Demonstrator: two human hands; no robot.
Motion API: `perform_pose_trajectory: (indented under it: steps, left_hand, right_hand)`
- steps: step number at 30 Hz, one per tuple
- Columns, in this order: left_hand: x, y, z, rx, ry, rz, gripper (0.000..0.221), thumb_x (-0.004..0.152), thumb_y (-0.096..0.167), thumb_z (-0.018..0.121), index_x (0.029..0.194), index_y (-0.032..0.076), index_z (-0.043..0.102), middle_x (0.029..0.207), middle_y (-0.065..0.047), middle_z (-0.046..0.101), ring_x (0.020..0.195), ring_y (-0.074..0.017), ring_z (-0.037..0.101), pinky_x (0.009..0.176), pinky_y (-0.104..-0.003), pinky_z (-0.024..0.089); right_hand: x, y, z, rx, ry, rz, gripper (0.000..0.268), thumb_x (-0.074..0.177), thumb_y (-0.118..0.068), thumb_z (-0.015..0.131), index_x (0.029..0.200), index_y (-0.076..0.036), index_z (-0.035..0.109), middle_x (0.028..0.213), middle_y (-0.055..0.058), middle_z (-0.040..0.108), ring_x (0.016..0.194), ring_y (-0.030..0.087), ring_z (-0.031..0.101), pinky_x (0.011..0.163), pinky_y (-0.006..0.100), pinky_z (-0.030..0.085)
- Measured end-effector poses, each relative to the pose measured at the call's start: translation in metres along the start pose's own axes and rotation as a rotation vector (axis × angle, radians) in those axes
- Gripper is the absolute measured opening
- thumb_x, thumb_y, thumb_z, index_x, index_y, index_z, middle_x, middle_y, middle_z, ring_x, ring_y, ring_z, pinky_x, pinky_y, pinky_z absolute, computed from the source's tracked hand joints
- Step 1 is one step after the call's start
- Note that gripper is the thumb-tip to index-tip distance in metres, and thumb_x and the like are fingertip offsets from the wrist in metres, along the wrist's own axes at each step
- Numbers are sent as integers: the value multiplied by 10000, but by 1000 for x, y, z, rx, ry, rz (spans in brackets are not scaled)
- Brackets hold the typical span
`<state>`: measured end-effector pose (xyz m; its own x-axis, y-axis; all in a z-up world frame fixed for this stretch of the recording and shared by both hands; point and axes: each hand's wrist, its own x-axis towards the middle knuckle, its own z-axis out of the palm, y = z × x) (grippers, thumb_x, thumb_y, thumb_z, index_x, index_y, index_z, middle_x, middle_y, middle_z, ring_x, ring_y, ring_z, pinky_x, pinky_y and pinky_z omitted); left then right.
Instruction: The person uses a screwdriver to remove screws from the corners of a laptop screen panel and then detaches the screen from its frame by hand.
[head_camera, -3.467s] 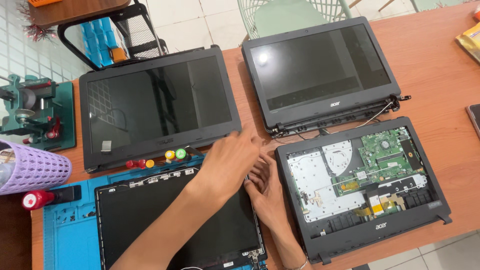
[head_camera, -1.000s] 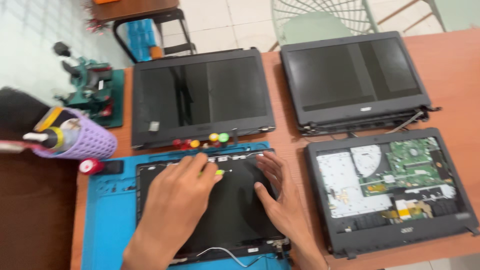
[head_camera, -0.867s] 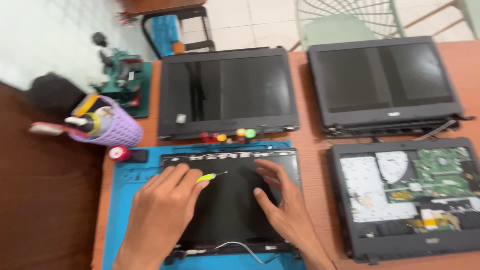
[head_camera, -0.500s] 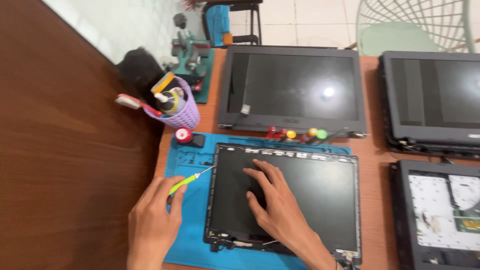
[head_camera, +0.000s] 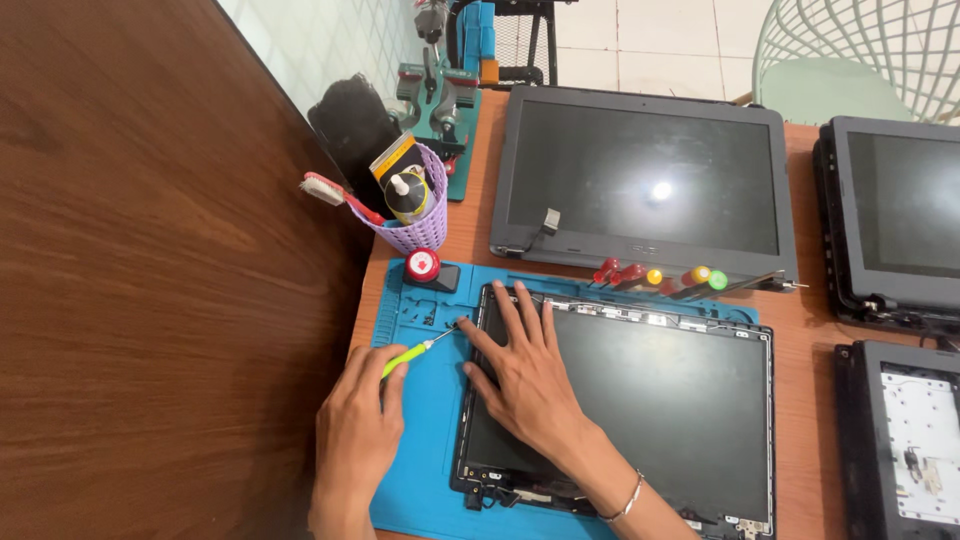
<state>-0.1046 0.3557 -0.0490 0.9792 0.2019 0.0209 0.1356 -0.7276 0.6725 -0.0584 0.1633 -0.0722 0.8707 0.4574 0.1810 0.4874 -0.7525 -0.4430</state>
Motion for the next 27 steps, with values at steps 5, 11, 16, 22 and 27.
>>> perform_pose_trajectory:
  steps: [5, 11, 16, 22, 27]
  left_hand:
    - [1, -3, -1, -3, -7, -13, 206, 969, 198, 582, 1137, 115, 666, 1090, -63, 712, 966, -346, 706, 779, -452, 572]
    - [-2, -5, -4, 7, -5, -27, 205, 969, 199, 588, 1140, 118, 667, 1091, -71, 708, 973, -356, 699, 791, -458, 566]
    - [-4, -6, -7, 28, -2, -50, 209, 966, 202, 590, 1144, 127, 669, 1095, -57, 712, 975, -346, 705, 784, -456, 568]
    - [-7, -8, -10, 32, 15, -56, 209, 972, 217, 580, 1140, 132, 671, 1089, -49, 711, 973, -330, 712, 788, -448, 572]
    - [-10, -2, -13, 47, -3, -74, 211, 976, 222, 576, 1137, 125, 671, 1082, -50, 712, 972, -332, 705, 780, -448, 566]
  right_hand:
    - [3, 1, 6, -24, -13, -16, 466, 948, -311, 633, 1387, -154, 614, 1593, 289, 255, 1495, 489, 173, 1168, 654, 167]
    - [2, 2, 12, -65, -8, -15, 453, 955, -315, 621, 1381, -165, 624, 1601, 274, 262, 1497, 474, 186, 1177, 653, 164]
    - [2, 1, 12, -42, 4, -11, 483, 943, -306, 641, 1390, -127, 608, 1595, 281, 273, 1502, 473, 191, 1188, 639, 168]
    - [1, -1, 8, 24, 27, -2, 549, 904, -254, 695, 1413, -88, 577, 1590, 283, 285, 1498, 478, 195, 1204, 626, 170]
    - [-3, -1, 2, 54, 32, 7, 558, 892, -218, 702, 1408, -65, 556, 1578, 282, 306, 1496, 484, 211, 1212, 619, 178]
